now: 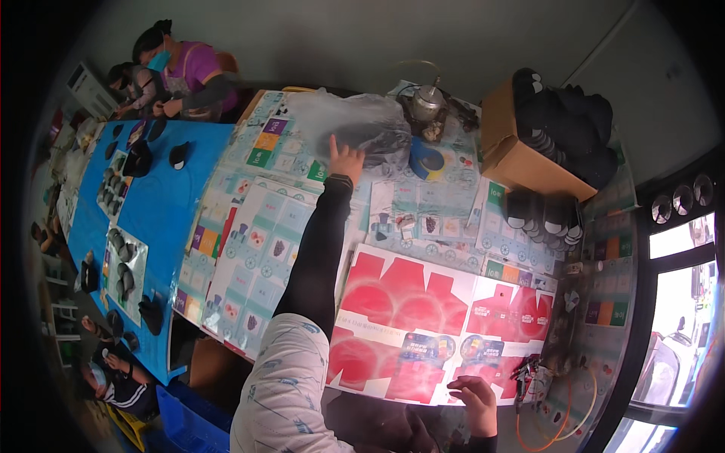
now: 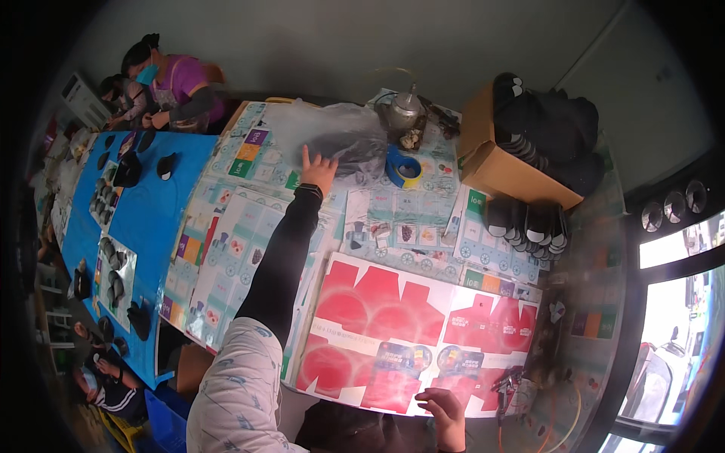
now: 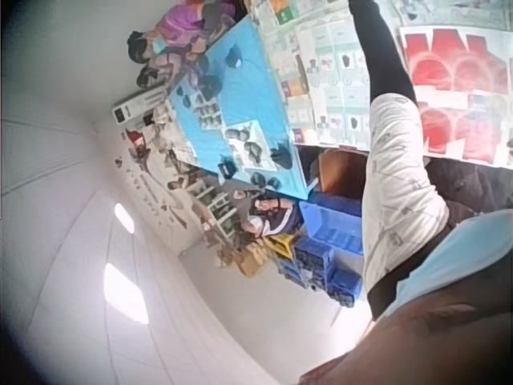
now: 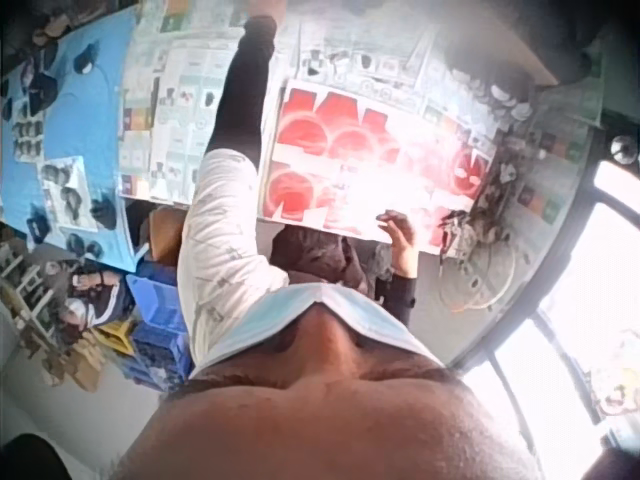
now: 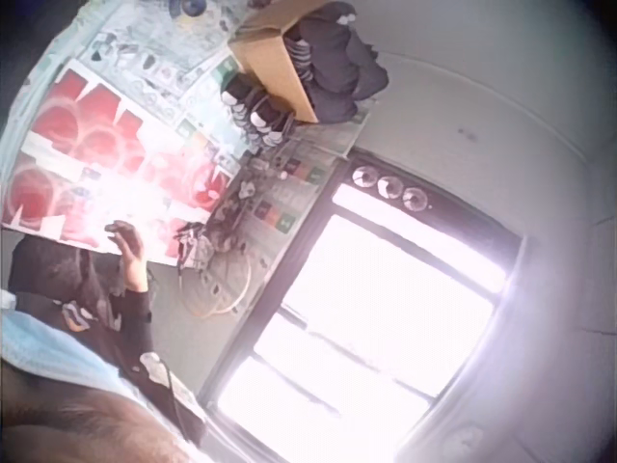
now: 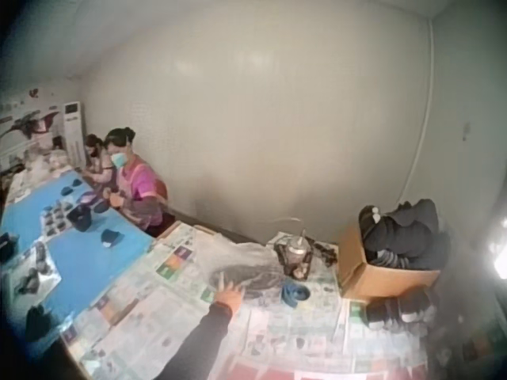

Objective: Inspecting shoe components and using an air gun to clean them at a manufacturing station.

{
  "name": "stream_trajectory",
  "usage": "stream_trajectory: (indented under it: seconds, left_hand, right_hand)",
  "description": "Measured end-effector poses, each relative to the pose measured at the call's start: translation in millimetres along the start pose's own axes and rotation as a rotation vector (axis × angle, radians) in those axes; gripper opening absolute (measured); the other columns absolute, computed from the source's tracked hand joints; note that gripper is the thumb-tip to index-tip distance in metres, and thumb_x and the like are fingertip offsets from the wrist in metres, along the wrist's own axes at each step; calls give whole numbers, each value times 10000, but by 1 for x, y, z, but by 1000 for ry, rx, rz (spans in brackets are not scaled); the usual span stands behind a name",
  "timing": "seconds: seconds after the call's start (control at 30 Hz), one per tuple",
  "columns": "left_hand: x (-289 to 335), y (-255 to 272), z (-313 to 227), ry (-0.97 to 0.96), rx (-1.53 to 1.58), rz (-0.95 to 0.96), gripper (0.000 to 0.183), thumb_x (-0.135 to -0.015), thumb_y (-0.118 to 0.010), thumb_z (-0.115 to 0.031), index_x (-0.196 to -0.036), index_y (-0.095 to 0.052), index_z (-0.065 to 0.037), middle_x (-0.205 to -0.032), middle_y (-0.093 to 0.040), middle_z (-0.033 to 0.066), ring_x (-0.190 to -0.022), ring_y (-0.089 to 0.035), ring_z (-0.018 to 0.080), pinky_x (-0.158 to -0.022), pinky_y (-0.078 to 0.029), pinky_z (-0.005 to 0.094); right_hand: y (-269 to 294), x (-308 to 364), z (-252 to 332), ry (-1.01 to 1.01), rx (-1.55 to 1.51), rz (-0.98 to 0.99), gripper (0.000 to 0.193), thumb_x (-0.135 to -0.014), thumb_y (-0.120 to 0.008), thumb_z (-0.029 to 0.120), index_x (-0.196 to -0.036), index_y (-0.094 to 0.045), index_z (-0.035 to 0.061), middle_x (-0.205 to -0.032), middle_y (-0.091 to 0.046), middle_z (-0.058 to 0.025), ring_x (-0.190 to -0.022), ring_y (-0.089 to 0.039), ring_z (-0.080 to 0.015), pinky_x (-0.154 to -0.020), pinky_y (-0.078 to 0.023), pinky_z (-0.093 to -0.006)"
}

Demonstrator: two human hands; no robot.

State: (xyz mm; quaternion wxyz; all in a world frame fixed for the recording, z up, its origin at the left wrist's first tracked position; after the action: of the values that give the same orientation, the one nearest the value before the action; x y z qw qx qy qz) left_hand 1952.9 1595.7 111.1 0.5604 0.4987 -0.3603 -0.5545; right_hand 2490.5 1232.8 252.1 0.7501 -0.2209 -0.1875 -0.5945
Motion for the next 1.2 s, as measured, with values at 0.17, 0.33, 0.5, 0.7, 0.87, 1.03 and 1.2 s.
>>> stream_trajectory:
  seconds: [0.17,0.33,0.5,0.7,0.87,1.03,1.2]
  left_hand:
    - [32,37,7,-204,483,-32,109,-888,-598,-141,-938,-696,-139,-1000,-673,71,-1141,-603,296,-945,-494,459]
    - [159,102,30,-432,230,-49,139,-827,-638,-120,-950,-699,-142,-1020,-595,70,-1087,-575,284,-900,-490,415]
    - [224,65,60,-68,516,553,148,-860,-653,-96,-1000,-702,-87,-1074,-644,130,-1076,-620,340,-912,-517,470]
    - [141,88,92,1,573,-448,210,-941,-619,-148,-1120,-702,-77,-1187,-686,164,-1156,-657,324,-920,-535,474]
    - [123,-1,88,164,355,574,549,-984,-558,-203,-1513,-481,-78,-1089,-726,169,-1001,-735,364,-855,-577,501]
    - [145,-3,91,452,331,322,617,-989,-562,-203,-1572,-390,-93,-1051,-684,181,-849,-747,337,-725,-607,437]
    - [139,-27,75,436,366,241,658,-961,-591,-158,-1581,-379,-95,-1091,-650,181,-811,-740,328,-677,-608,422]
  right_hand:
    - [-51,-50,66,94,56,33,203,-982,-613,11,-1175,-626,-52,-1072,-715,-122,-1047,-686,-215,-931,-534,-356]
    - [-159,-148,146,424,354,206,165,-991,-630,30,-1141,-687,-11,-1123,-729,-105,-1020,-698,-178,-904,-545,-316]
    - [-309,-303,181,811,757,182,206,-894,-600,-21,-1056,-721,15,-1144,-704,-229,-1042,-700,-403,-853,-595,-421]
    - [-413,-421,135,1276,1266,271,246,-834,-578,7,-1050,-692,31,-1044,-704,-181,-1066,-677,-377,-938,-550,-456]
    - [-397,-481,95,768,1815,369,243,-925,-576,144,-1065,-709,-4,-1125,-733,-194,-1082,-702,-350,-881,-587,-441]
    - [-435,-486,96,561,1518,290,215,-874,-592,85,-990,-744,-14,-990,-752,-254,-1007,-724,-420,-893,-586,-490]
    - [-443,-533,105,952,1256,283,334,-872,-554,112,-1129,-705,-38,-1116,-701,-311,-1105,-671,-456,-975,-533,-502]
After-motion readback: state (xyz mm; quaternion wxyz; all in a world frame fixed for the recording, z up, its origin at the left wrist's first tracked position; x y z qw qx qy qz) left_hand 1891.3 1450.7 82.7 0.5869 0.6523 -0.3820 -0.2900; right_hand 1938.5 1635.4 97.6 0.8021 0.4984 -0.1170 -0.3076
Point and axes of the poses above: each hand's wrist, its own x-axis away from the middle knuckle, its own y-axis out of the back of the hand, z = x × y, the point moved 4 cm from there along -x, towards the middle knuckle
